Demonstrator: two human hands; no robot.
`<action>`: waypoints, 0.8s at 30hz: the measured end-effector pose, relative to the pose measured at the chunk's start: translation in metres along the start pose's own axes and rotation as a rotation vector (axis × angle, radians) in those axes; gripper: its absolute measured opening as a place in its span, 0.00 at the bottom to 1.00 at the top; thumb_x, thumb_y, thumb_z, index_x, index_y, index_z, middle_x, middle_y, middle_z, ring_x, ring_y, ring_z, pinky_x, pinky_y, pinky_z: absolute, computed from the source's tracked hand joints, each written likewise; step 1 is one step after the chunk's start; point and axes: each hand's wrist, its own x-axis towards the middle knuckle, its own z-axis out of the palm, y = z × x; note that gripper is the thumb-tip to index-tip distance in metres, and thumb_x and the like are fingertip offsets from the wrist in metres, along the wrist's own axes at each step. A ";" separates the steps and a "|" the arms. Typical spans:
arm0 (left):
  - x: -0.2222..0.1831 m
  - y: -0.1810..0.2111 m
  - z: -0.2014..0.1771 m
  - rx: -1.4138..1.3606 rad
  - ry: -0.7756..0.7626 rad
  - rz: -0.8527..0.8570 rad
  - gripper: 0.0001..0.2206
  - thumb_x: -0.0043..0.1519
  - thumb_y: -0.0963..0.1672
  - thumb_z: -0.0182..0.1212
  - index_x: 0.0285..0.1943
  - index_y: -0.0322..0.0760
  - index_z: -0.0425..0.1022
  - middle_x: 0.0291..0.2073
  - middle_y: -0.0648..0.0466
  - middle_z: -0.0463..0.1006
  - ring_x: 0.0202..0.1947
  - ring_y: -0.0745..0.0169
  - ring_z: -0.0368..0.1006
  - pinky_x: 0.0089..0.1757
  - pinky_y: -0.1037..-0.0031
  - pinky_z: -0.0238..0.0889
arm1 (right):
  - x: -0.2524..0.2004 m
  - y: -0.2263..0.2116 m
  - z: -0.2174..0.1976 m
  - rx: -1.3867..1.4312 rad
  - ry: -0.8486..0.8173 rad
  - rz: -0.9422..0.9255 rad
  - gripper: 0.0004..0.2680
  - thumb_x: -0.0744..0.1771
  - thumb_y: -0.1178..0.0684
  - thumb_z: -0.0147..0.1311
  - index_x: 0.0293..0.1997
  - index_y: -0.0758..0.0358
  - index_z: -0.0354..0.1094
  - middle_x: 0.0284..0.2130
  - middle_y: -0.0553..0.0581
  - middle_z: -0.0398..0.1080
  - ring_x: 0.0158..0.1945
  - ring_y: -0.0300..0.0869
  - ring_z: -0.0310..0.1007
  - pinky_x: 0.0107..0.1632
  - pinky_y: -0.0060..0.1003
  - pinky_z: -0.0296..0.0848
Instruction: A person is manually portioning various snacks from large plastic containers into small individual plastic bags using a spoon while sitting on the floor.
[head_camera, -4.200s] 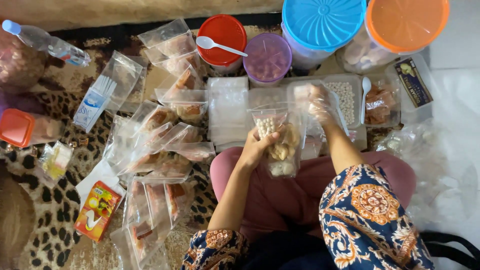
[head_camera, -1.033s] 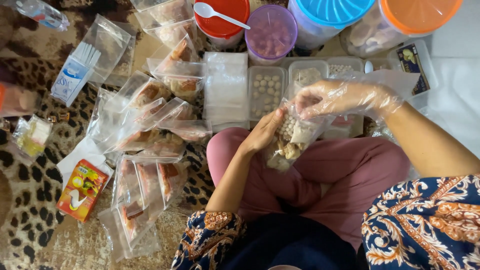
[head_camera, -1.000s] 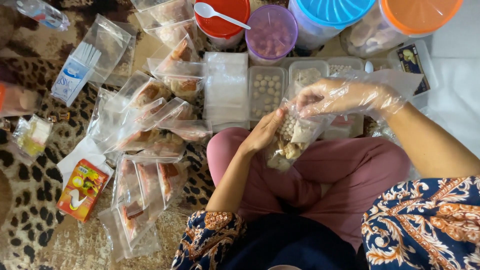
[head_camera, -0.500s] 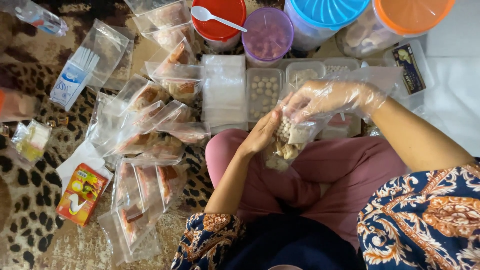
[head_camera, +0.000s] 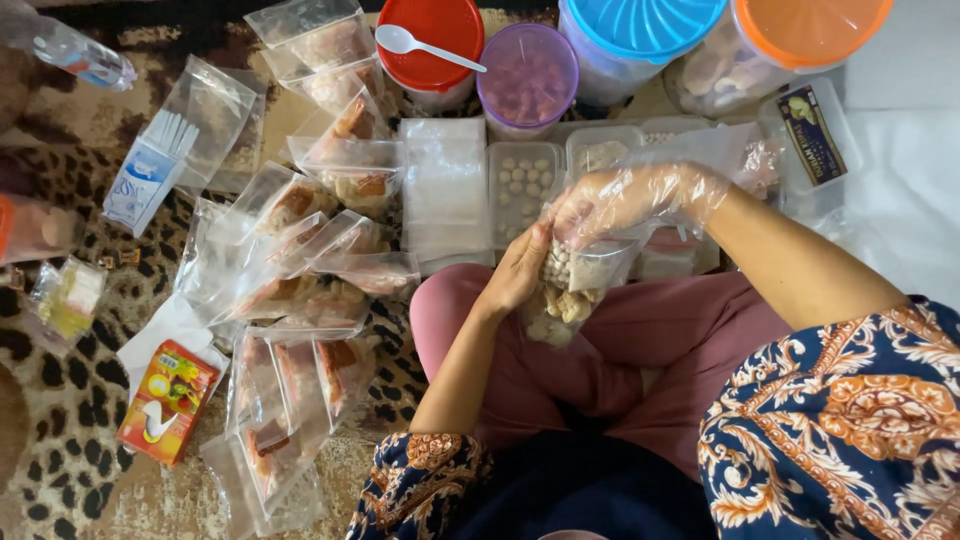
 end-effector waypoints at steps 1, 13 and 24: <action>0.001 0.025 0.005 0.000 0.018 -0.008 0.25 0.76 0.51 0.38 0.74 0.29 0.61 0.69 0.34 0.62 0.70 0.39 0.55 0.66 0.48 0.49 | 0.002 -0.001 0.002 -0.002 0.042 0.047 0.08 0.63 0.49 0.64 0.38 0.60 0.81 0.41 0.57 0.82 0.46 0.46 0.79 0.52 0.46 0.73; 0.005 0.040 0.003 -0.237 0.073 -0.145 0.24 0.48 0.43 0.81 0.52 0.35 0.76 0.37 0.51 0.81 0.40 0.67 0.74 0.43 0.68 0.74 | -0.035 -0.081 -0.016 -0.164 0.349 0.186 0.13 0.65 0.40 0.59 0.42 0.57 0.80 0.38 0.57 0.82 0.46 0.51 0.81 0.50 0.47 0.76; 0.003 0.037 0.006 -0.263 0.037 -0.127 0.27 0.49 0.43 0.81 0.57 0.37 0.76 0.40 0.51 0.81 0.42 0.69 0.74 0.45 0.71 0.73 | -0.054 -0.057 -0.018 -0.074 0.294 0.124 0.07 0.65 0.54 0.60 0.41 0.65 0.73 0.36 0.62 0.80 0.44 0.50 0.79 0.49 0.49 0.75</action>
